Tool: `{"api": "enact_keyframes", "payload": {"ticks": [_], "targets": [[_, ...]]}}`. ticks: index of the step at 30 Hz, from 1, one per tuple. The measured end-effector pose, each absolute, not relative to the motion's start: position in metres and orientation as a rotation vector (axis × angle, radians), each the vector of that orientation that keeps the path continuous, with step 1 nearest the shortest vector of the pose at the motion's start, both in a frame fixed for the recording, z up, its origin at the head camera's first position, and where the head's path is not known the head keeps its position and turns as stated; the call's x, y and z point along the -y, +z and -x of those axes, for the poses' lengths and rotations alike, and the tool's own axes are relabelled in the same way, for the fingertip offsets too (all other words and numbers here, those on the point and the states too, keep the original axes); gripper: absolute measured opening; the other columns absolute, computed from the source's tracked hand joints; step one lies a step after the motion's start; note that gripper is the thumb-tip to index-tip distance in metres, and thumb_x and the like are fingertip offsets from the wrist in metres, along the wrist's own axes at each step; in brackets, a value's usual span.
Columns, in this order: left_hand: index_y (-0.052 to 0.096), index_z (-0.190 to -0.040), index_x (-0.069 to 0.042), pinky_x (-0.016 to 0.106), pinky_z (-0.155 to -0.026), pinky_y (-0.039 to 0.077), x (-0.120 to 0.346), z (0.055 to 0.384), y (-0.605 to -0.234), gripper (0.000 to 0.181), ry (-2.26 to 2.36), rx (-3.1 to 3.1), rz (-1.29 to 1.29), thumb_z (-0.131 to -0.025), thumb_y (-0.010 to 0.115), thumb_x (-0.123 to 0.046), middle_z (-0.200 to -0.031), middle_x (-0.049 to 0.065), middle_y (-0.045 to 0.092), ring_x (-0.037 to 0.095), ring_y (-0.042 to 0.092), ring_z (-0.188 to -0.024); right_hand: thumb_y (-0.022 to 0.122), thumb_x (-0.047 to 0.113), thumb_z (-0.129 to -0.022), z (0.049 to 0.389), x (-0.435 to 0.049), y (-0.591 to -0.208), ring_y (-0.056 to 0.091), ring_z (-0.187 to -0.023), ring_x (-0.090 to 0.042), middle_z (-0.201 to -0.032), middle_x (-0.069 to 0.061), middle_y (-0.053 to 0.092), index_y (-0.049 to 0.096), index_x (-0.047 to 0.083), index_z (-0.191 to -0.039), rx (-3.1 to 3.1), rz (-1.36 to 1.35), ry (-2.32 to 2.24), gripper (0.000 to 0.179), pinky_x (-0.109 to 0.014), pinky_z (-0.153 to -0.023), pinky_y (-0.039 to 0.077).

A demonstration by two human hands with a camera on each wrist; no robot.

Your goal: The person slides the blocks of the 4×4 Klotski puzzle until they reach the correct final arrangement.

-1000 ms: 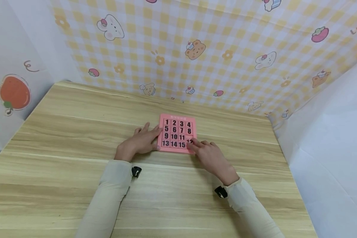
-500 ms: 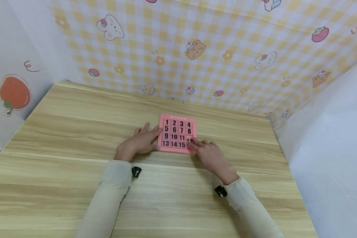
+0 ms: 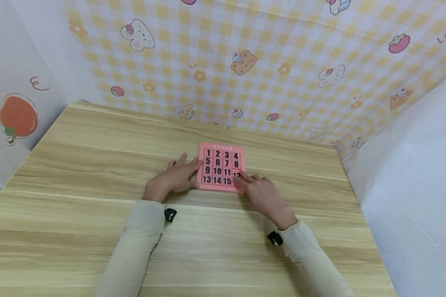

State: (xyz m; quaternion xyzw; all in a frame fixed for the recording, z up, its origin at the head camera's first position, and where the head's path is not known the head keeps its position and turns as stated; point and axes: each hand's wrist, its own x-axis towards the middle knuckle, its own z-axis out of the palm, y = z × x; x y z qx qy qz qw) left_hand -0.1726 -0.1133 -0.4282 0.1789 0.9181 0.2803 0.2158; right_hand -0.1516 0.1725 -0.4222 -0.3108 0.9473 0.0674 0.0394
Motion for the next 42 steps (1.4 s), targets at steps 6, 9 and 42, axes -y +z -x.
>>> {"api": "enact_keyframes", "payload": {"ticks": [6,9,42], "targets": [[0.022,-0.159,-0.013,0.06,-0.121,-0.001,0.113,0.1725,-0.4283,0.078,0.777,-2.547,-0.498,-0.096,0.065,-0.03,-0.164,0.011,0.017,0.042,-0.006,-0.151,0.049,0.009,-0.102,0.1523,-0.1723,-0.4234,0.058,-0.125,-0.034,-0.15,-0.009,0.05,0.054,0.025,-0.144,-2.906,0.94,0.21,0.045,-0.052,-0.095,0.052],[0.022,-0.158,-0.012,0.06,-0.121,-0.001,0.1129,0.1723,-0.4278,0.078,0.777,-2.547,-0.498,-0.096,0.065,-0.029,-0.164,0.012,0.016,0.042,-0.006,-0.151,0.049,0.01,-0.103,0.1525,-0.1717,-0.4232,0.058,-0.125,-0.035,-0.15,-0.009,0.049,0.054,0.024,-0.144,-2.904,0.931,0.207,0.044,-0.053,-0.095,0.052],[0.022,-0.158,-0.011,0.061,-0.12,-0.001,0.1137,0.1731,-0.4289,0.077,0.778,-2.555,-0.524,-0.096,0.064,-0.029,-0.164,0.013,0.016,0.044,-0.006,-0.151,0.046,0.014,-0.105,0.157,-0.1688,-0.4219,0.057,-0.126,-0.037,-0.152,-0.01,0.046,0.052,0.021,-0.146,-2.897,0.92,0.21,0.042,-0.054,-0.097,0.051]]}}
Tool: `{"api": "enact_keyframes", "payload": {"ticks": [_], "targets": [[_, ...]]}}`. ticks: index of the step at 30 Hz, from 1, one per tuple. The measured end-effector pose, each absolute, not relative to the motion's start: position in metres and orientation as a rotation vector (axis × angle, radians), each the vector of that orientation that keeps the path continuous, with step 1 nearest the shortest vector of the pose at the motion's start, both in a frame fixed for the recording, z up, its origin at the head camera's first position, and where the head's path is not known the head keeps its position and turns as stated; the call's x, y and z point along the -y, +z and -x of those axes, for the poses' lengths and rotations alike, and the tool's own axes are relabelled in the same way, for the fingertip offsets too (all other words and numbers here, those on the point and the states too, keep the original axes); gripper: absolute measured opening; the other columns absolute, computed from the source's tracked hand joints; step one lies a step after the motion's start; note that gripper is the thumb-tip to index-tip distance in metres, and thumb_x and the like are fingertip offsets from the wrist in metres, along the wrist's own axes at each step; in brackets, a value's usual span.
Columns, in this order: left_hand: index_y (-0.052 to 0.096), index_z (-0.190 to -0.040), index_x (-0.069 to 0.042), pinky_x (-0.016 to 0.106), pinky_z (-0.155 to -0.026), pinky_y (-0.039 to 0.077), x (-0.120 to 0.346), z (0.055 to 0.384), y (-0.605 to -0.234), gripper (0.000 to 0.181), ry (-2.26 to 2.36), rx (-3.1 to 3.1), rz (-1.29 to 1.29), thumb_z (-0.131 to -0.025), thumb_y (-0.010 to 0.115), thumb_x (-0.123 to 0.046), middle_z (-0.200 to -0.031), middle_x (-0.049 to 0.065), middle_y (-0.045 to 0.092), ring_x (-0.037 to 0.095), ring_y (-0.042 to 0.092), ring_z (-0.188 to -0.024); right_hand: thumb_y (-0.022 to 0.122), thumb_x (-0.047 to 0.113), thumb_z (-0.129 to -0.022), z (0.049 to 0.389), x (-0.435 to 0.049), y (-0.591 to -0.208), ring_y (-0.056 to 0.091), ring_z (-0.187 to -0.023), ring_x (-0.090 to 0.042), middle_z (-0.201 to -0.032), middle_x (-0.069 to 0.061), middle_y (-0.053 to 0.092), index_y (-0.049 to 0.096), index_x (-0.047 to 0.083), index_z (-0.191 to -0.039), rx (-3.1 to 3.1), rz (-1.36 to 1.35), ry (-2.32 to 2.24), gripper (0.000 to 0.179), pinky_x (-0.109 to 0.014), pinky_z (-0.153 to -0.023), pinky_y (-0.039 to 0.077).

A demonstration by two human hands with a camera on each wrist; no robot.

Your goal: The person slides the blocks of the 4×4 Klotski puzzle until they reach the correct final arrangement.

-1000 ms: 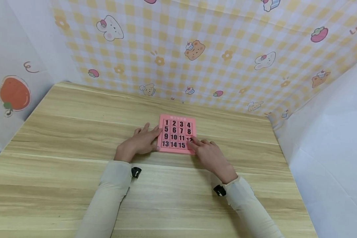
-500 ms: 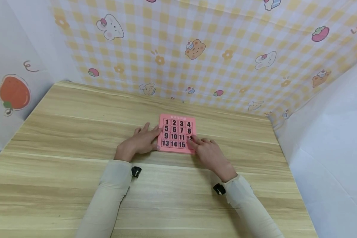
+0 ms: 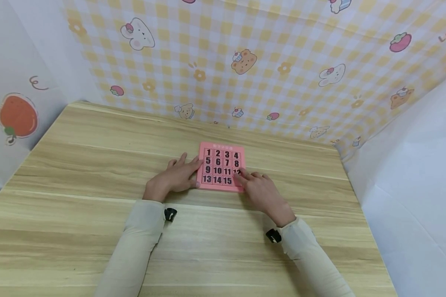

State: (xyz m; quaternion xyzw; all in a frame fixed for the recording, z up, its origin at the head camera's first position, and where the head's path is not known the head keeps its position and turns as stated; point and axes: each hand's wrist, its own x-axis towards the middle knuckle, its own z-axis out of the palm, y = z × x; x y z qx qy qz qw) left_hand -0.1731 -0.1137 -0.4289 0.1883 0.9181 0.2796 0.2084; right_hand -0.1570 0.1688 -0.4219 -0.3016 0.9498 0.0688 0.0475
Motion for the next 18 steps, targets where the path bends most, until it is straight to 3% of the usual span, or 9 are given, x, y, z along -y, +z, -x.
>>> {"api": "enact_keyframes", "payload": {"ticks": [18], "targets": [[0.021,-0.159,-0.014,0.059,-0.121,-0.002,0.1153,0.174,-0.4308,0.078,0.766,-2.551,-0.519,-0.096,0.064,-0.032,-0.165,0.011,0.014,0.041,-0.008,-0.151,0.048,0.01,-0.103,0.1563,-0.1694,-0.4245,0.056,-0.127,-0.038,-0.154,-0.01,0.044,0.051,0.021,-0.147,-2.895,0.929,0.207,0.045,-0.055,-0.099,0.05]]}}
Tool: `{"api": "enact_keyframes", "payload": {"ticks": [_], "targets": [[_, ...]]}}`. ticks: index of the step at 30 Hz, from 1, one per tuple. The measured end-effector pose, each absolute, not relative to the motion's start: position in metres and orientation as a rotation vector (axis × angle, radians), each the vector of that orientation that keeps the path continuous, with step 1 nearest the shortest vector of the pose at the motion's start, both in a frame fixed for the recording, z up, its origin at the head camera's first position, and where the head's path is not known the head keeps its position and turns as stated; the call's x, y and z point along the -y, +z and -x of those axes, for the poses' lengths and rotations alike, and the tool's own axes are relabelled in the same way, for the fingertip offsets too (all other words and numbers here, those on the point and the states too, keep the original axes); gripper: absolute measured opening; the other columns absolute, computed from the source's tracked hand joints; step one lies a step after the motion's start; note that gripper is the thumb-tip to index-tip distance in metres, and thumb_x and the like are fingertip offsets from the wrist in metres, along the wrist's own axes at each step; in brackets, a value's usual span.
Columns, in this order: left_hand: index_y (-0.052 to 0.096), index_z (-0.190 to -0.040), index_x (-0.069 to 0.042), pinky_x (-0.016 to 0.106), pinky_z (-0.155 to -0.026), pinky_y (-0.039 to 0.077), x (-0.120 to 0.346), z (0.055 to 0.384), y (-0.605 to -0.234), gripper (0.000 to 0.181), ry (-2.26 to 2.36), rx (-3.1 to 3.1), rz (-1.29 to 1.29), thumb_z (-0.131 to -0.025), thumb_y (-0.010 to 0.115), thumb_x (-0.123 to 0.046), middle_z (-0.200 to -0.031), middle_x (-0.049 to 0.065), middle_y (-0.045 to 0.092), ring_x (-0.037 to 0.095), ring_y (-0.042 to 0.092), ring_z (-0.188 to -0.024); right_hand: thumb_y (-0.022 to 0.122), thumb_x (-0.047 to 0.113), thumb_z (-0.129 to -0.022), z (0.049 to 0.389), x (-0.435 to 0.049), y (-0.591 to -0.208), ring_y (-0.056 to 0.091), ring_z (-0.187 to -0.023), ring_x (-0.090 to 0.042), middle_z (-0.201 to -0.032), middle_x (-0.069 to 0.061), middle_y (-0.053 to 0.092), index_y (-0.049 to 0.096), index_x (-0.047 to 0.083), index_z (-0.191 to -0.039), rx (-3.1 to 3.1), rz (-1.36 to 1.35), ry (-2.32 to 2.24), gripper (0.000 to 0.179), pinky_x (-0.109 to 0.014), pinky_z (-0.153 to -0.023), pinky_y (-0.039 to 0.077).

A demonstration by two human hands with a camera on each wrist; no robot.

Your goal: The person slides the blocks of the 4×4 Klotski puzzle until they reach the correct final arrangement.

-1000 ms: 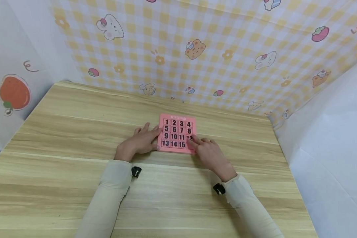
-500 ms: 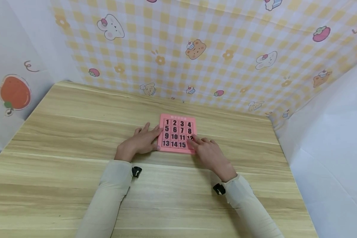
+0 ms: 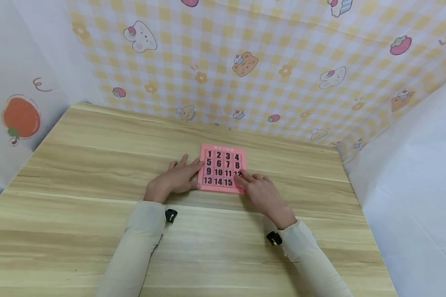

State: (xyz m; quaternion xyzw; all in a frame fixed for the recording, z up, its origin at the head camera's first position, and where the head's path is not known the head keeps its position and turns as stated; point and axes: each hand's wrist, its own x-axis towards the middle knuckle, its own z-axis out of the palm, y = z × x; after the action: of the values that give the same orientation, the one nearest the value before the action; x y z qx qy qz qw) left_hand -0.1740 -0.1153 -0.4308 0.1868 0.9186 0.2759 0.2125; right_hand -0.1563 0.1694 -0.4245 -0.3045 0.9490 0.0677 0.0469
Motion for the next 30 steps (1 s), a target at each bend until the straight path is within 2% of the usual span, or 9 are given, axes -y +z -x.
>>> {"api": "enact_keyframes", "payload": {"ticks": [15,22,28,30], "targets": [[0.021,-0.159,-0.013,0.061,-0.12,-0.002,0.119,0.172,-0.43,0.078,0.78,-2.539,-0.527,-0.096,0.064,-0.032,-0.165,0.013,0.013,0.043,-0.007,-0.151,0.049,0.012,-0.103,0.154,-0.167,-0.427,0.057,-0.125,-0.038,-0.153,-0.011,0.045,0.05,0.02,-0.147,-2.913,0.953,0.204,0.045,-0.055,-0.098,0.05],[0.016,-0.159,-0.012,0.062,-0.12,-0.002,0.122,0.171,-0.429,0.081,0.769,-2.555,-0.535,-0.096,0.063,-0.03,-0.165,0.014,0.013,0.045,-0.007,-0.15,0.05,0.01,-0.102,0.155,-0.166,-0.429,0.057,-0.125,-0.038,-0.152,-0.012,0.045,0.049,0.019,-0.148,-2.929,0.978,0.174,0.047,-0.053,-0.099,0.051],[0.013,-0.16,-0.012,0.06,-0.121,0.0,0.125,0.171,-0.428,0.082,0.773,-2.554,-0.55,-0.097,0.061,-0.034,-0.165,0.014,0.01,0.043,-0.005,-0.151,0.056,0.006,-0.096,0.158,-0.17,-0.426,0.058,-0.125,-0.035,-0.147,-0.013,0.052,0.052,0.011,-0.145,-3.006,0.978,0.083,0.05,-0.047,-0.106,0.046],[0.018,-0.159,-0.014,0.059,-0.121,0.005,0.126,0.171,-0.426,0.075,0.8,-2.607,-0.549,-0.099,0.057,-0.036,-0.165,0.013,0.015,0.041,0.003,-0.152,0.056,0.011,-0.097,0.16,-0.173,-0.423,0.057,-0.127,-0.035,-0.146,-0.015,0.053,0.05,0.009,-0.146,-3.039,0.938,0.041,0.049,-0.047,-0.11,0.043]]}}
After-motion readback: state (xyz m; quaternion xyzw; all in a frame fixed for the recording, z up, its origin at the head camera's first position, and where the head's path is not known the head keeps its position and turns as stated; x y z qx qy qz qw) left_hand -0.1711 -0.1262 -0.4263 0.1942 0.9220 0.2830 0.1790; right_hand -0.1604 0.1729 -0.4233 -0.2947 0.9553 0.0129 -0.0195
